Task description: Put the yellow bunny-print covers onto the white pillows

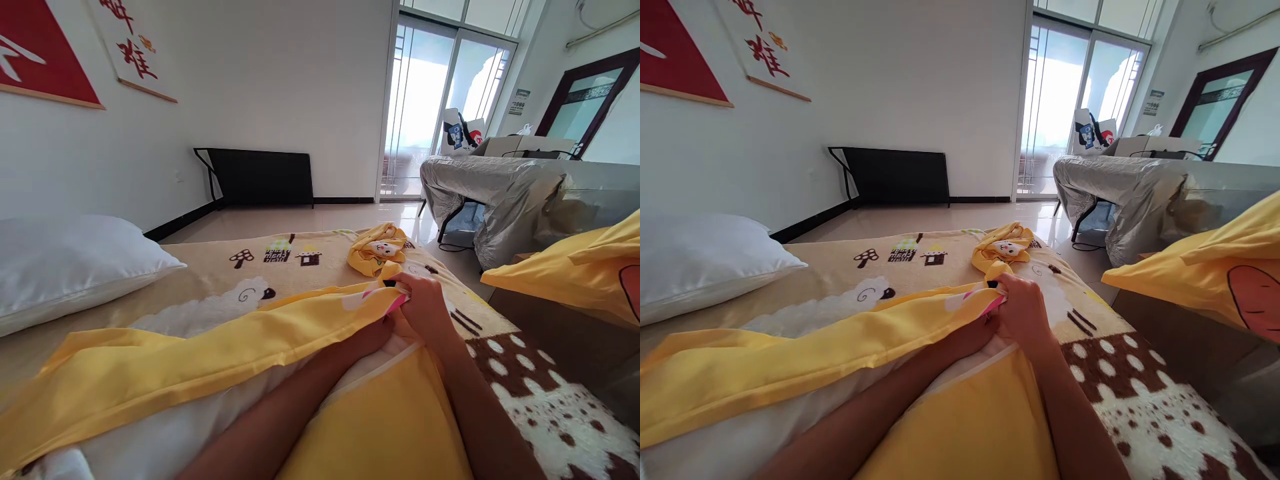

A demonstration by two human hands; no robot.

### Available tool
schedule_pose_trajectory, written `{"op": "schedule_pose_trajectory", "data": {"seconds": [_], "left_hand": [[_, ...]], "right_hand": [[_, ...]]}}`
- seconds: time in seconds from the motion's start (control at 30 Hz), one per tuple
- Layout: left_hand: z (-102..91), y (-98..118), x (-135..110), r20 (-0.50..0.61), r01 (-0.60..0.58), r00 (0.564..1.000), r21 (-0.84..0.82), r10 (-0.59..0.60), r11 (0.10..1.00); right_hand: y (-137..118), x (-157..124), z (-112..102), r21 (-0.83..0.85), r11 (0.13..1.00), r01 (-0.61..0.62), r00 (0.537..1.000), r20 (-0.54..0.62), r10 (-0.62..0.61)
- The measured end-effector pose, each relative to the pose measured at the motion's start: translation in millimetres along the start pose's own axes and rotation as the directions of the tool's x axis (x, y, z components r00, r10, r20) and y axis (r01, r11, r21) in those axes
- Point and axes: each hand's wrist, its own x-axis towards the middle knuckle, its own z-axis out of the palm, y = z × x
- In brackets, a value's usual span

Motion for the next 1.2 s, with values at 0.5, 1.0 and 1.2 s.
{"op": "schedule_pose_trajectory", "data": {"seconds": [0.5, 1.0, 1.2], "left_hand": [[-5.3, 0, -3, 0.017, 0.045, 0.999, 0.067, -0.046, 0.997], [-2.1, 3, -11, -0.211, -0.142, 0.973, -0.231, 0.093, 0.963], [1.8, 5, -8, -0.247, -0.054, 0.969, -0.32, -0.028, 0.946]], "right_hand": [[13, 9, 2, 0.138, 0.983, -0.124, 0.986, -0.092, 0.137], [18, 12, -1, 0.072, 0.996, -0.061, 0.998, -0.02, 0.063], [11, 8, -8, 0.009, 0.999, -0.045, 0.994, 0.103, 0.044]]}}
